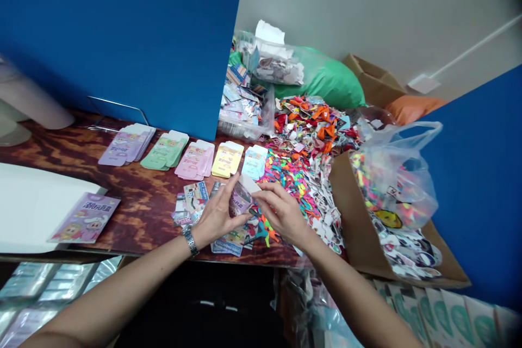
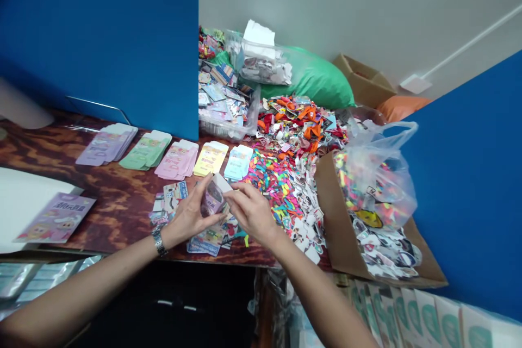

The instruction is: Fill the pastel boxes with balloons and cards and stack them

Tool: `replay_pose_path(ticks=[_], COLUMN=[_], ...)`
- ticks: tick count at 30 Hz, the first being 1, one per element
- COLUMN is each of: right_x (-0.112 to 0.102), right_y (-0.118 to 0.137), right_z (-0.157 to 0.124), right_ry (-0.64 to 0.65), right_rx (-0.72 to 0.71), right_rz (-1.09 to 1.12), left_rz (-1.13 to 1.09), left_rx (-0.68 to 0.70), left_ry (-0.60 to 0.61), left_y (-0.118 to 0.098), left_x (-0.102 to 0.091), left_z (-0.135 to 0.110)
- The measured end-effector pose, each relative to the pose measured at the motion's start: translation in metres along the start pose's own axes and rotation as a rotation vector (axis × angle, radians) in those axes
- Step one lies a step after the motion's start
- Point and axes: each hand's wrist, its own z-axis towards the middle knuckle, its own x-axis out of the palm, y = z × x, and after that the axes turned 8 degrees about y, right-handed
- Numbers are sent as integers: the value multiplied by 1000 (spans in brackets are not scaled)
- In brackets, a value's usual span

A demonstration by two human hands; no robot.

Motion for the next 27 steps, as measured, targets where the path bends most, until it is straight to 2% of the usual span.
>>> replay_pose_path(ticks=[4, 8, 11, 14, 17, 19, 21, 25, 27], right_x=[19, 33, 41, 44, 44, 43, 43, 45, 46], right_y=[8, 11, 9, 10, 14, 16, 17, 14, 13], right_z=[-6, -11, -12, -10, -7, -6, -4, -1, 0], right_ry=[-43, -165, -196, -226, -256, -235, -203, -178, -172], right_rx=[21, 149, 204, 142, 52, 45, 91, 275, 324], right_rz=[37, 173, 263, 251, 200, 216, 266, 391, 385], left_rz=[62, 73, 93, 103, 111, 113, 113, 141, 169], left_rx=[107, 153, 173, 173, 94, 67, 64, 56, 51], left_ry=[10, 10, 19, 34, 47, 60, 73, 72, 73], left_y=[0, 1, 1, 0, 0, -1, -1, -2, -2], left_x=[-4, -9, -10, -10, -9, -9, -9, -9, -8], left_z=[-3, -5, -7, -9, -10, -10, -10, -10, -11])
